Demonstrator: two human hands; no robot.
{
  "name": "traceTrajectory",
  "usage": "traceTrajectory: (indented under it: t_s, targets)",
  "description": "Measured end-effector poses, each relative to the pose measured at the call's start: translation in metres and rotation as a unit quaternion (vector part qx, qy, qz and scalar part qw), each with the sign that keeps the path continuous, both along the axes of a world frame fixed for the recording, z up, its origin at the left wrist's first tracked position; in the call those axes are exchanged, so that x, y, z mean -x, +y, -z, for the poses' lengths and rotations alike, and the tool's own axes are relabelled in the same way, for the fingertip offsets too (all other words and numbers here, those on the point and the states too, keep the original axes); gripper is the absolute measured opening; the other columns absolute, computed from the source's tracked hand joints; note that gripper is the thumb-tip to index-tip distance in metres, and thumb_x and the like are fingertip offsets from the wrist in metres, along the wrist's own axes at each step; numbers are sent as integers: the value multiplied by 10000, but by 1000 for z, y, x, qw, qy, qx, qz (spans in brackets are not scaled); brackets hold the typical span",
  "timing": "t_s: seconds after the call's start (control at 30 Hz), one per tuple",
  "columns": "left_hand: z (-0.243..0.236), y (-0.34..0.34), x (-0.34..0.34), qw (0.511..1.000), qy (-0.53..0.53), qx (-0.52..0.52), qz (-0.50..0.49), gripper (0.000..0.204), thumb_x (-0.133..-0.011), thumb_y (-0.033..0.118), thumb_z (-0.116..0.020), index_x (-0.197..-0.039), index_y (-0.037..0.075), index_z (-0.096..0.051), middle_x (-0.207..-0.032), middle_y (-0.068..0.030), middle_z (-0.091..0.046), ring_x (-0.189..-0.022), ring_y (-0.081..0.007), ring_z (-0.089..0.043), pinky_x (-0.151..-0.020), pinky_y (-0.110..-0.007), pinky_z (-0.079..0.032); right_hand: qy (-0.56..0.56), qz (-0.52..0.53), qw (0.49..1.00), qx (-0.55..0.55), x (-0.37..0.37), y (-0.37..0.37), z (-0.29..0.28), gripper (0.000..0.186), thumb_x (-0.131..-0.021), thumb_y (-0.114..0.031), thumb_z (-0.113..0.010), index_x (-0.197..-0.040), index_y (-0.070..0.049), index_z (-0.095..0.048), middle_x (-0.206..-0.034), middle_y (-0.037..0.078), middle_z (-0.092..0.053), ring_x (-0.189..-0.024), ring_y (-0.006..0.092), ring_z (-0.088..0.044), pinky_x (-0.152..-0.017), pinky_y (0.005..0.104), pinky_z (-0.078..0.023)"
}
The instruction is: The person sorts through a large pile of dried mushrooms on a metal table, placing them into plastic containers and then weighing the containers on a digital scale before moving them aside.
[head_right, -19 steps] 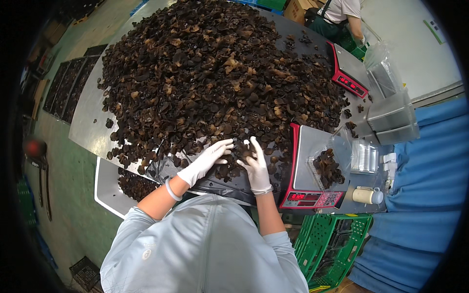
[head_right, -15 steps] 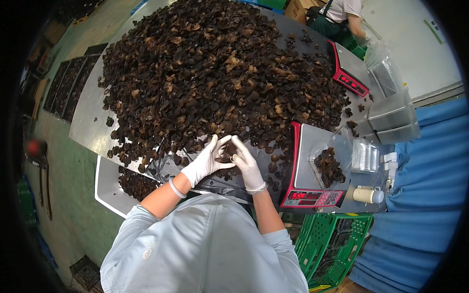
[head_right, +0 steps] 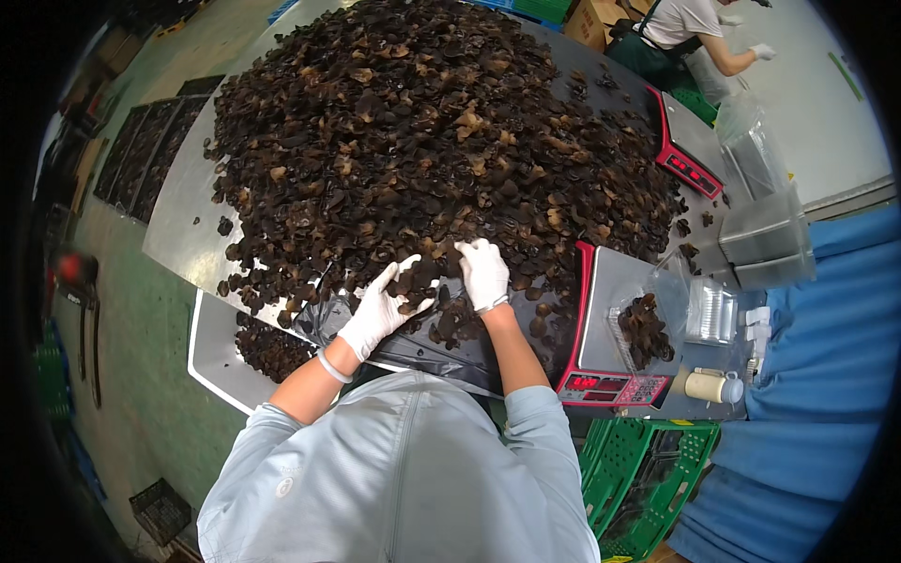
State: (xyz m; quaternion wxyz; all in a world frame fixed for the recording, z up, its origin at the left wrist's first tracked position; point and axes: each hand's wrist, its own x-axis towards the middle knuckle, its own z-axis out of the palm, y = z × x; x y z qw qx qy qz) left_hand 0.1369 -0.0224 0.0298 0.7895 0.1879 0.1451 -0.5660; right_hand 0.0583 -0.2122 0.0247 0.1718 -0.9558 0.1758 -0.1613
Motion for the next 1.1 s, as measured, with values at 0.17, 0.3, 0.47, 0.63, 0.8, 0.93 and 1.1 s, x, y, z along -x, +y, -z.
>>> traceTrajectory:
  t_s: [0.17,0.3,0.47,0.63,0.8,0.93,1.1]
  targets:
    - [-21,46,-13,992,-116,-39,-27,397,-948,297,-481,-1325,173,-486,-1175,-46,-592,-1071,-257,-582,-825,-419,-527,-65,28,985,-160,23,-13,-15,63,-792,-59,-622,-853,-67,-639,-809,62,-584,-721,210,-579,-664,299,-472]
    - [-22,81,-13,988,-144,-48,-23,471,-927,322,-501,-1366,165,-434,-1274,-23,-525,-1114,-234,-542,-879,-381,-482,-45,19,955,-291,57,4,-37,105,-787,-99,-675,-859,-27,-650,-843,75,-608,-703,177,-600,-655,287,-488]
    - [-11,86,-8,994,-101,-32,-29,441,-940,338,-472,-1332,137,-463,-1228,-66,-556,-1109,-243,-547,-877,-384,-486,121,-35,991,-36,70,62,-32,686,-661,-366,-771,-1232,-82,-519,-1156,110,-553,-998,277,-565,-789,361,-506]
    - [-13,62,0,997,-69,-33,-30,426,-936,333,-475,-1306,122,-472,-1235,-92,-561,-1106,-258,-551,-879,-398,-486,43,-15,990,-133,77,55,-6,427,-722,-154,-710,-1132,-106,-603,-1083,112,-592,-931,289,-599,-770,367,-508]
    - [-16,37,11,999,-19,-38,-7,427,-938,336,-472,-1304,117,-458,-1247,-85,-549,-1147,-310,-530,-950,-454,-446,-52,56,632,-772,97,25,-7,420,-865,-160,-603,-1253,-47,-490,-1132,82,-603,-915,144,-620,-669,287,-548]
    - [-20,11,25,999,8,-32,20,452,-956,352,-433,-1325,90,-447,-1298,-99,-474,-1181,-370,-501,-958,-513,-438,-208,-48,409,-887,112,23,-16,663,-875,-263,-605,-1414,-64,-274,-1359,193,-419,-1183,359,-497,-911,481,-485]
    - [-29,-19,45,998,22,-50,32,432,-959,366,-424,-1281,86,-489,-1303,-112,-496,-1178,-357,-508,-932,-502,-456,-260,-1,321,-911,119,18,-30,659,-942,-502,-382,-1469,-154,-193,-1458,180,-294,-1323,370,-321,-1040,556,-301]
